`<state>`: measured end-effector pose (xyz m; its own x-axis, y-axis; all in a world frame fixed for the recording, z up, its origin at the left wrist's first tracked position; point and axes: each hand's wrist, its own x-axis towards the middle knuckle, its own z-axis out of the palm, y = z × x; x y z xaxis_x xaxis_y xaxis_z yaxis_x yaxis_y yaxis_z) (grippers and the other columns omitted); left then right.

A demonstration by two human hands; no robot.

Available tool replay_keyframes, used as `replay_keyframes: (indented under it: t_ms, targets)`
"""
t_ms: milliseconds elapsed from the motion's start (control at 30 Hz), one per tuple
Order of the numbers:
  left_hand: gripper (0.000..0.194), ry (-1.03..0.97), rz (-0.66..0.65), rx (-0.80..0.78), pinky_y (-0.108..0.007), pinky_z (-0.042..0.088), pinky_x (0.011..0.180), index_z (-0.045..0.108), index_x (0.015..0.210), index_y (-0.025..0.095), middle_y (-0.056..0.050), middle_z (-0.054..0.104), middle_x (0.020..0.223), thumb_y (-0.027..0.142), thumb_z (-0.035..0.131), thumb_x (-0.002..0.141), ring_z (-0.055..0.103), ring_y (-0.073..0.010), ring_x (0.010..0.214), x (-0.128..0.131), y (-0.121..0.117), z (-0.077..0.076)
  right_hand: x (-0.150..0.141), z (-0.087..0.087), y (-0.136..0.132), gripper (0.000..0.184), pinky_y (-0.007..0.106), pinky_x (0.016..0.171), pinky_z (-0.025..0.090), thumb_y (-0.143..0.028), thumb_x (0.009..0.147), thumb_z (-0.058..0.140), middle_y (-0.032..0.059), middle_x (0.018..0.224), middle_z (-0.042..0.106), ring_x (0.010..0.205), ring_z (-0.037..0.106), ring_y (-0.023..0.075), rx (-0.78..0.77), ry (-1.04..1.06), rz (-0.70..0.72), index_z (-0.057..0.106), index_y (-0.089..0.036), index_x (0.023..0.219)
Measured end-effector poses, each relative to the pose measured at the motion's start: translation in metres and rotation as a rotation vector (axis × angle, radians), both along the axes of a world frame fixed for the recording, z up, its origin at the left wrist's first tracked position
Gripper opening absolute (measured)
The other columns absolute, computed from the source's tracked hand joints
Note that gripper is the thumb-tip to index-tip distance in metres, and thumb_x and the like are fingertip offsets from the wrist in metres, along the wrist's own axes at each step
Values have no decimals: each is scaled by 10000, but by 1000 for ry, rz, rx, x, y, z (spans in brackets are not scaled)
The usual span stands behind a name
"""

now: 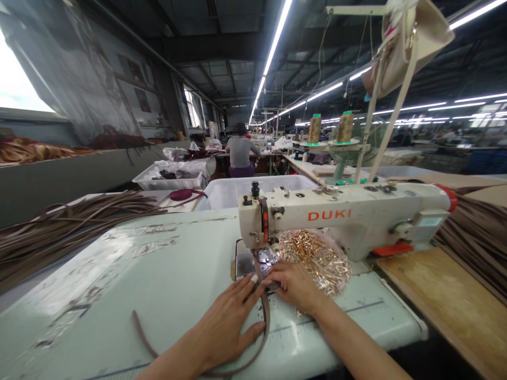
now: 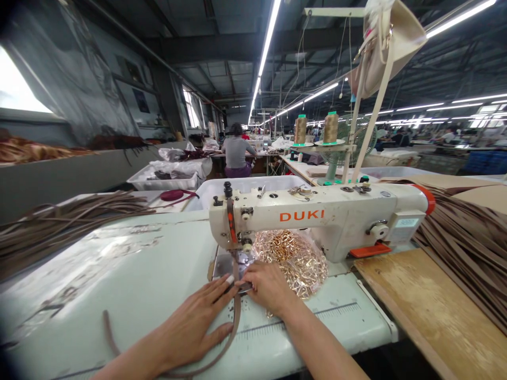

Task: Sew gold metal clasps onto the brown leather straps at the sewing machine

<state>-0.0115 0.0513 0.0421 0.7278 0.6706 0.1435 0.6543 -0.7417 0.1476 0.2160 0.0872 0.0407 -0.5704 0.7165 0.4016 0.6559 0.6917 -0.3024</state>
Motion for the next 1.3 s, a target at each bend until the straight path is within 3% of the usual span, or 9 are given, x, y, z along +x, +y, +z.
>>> replay_keyframes:
  t_ms: [367,900,1200,1300]
  targets:
    - [645,-16,-3,16,-455,344,1089,226,1469,246,-100,302,1487,476,471,918,291,-286,1360,-1,-1,-2,1,-4,2,197,237,782,426,-150,819,625,-23,901,686,877,600,153,8,-3,5,709,-284,936]
    - [625,21,-2,-6,-450,323,1099,271,1456,222,-114,332,1472,492,448,921,284,-279,1363,1,1,4,0,-3,3,147,256,768,424,-247,883,589,-7,897,690,872,604,162,6,-10,5,718,-293,939]
    - [625,32,-7,7,-450,340,1088,265,1456,230,-121,331,1472,488,454,919,288,-277,1361,-1,1,1,1,-4,2,266,238,774,419,-120,785,638,-38,911,682,881,595,150,6,-11,3,708,-315,953]
    - [632,55,0,6,-450,317,1099,233,1467,220,-132,294,1486,490,427,929,268,-272,1369,0,1,2,1,-4,2,220,245,777,415,-156,814,630,-36,909,682,874,595,151,6,-13,11,709,-315,945]
